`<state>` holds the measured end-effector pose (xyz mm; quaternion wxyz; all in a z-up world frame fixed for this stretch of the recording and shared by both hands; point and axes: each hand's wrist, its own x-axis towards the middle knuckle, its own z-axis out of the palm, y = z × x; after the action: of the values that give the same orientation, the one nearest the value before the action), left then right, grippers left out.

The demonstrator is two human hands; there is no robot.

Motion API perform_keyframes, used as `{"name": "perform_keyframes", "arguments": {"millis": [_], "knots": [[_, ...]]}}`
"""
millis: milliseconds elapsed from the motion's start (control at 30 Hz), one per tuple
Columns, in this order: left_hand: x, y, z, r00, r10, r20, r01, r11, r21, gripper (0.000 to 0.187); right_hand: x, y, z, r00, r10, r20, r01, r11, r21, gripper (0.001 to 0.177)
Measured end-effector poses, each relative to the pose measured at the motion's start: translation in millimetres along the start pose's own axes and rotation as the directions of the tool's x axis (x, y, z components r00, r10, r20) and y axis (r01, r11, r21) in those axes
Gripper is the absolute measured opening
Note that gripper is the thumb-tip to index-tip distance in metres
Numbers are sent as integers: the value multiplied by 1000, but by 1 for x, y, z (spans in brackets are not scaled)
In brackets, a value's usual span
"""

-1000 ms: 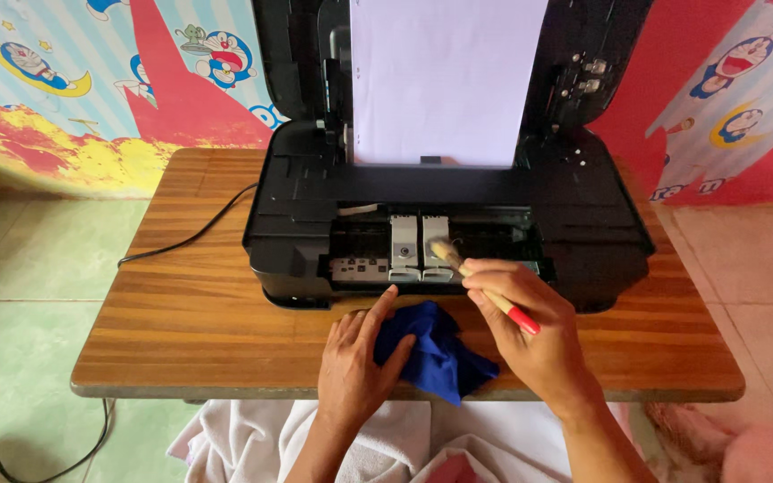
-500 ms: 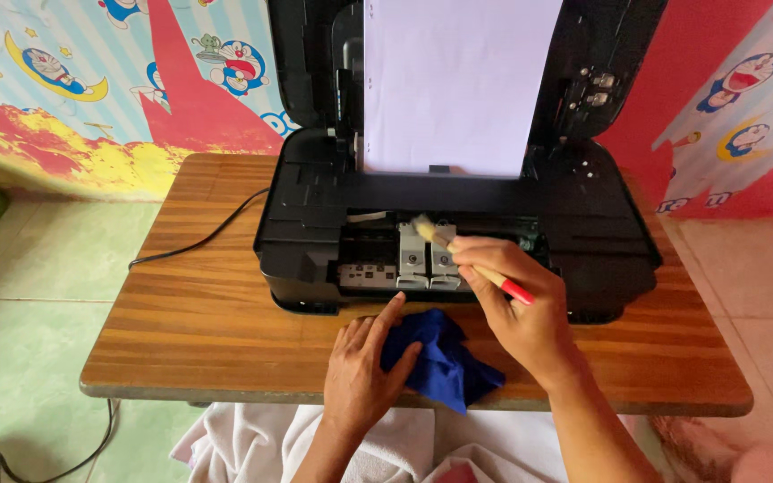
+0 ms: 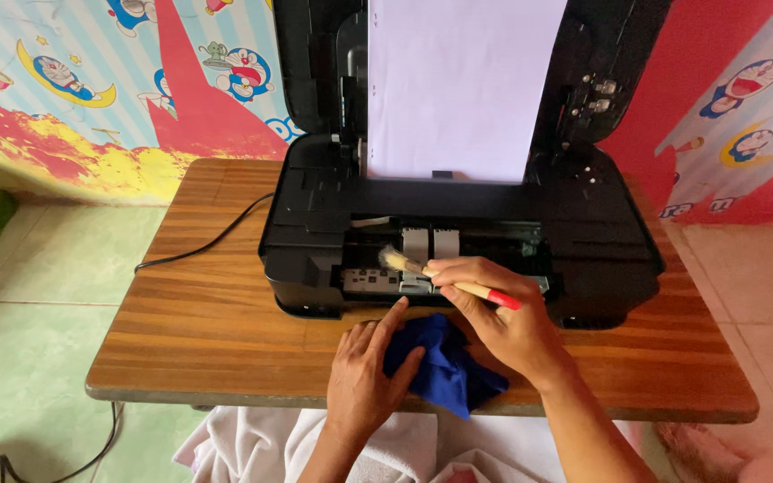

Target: The person cleans the interior of a printer using a small brush and a blue cloth. They repeatedly brush dust from the internal mechanisms and wipe the surfaces with the cloth, alternating between brushing and wiping throughout the clip.

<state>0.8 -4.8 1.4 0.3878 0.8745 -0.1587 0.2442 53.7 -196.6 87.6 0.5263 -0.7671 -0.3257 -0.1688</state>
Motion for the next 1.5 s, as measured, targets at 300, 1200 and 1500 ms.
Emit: {"name": "perform_keyframes", "arguments": {"millis": [300, 1200, 1500], "knots": [[0, 0, 0, 1000, 0, 6, 0, 1000, -1, 69, -1, 3, -5, 995, -71, -63, 63, 990, -124, 11], [-2, -2, 1, 1000, -22, 21, 22, 1000, 15, 70, -12, 3, -29, 985, 72, -155, -63, 996, 62, 14], [-2, -2, 1, 1000, -19, 15, 19, 1000, 9, 70, -9, 19, -26, 983, 87, -164, -67, 990, 123, 16]]}}
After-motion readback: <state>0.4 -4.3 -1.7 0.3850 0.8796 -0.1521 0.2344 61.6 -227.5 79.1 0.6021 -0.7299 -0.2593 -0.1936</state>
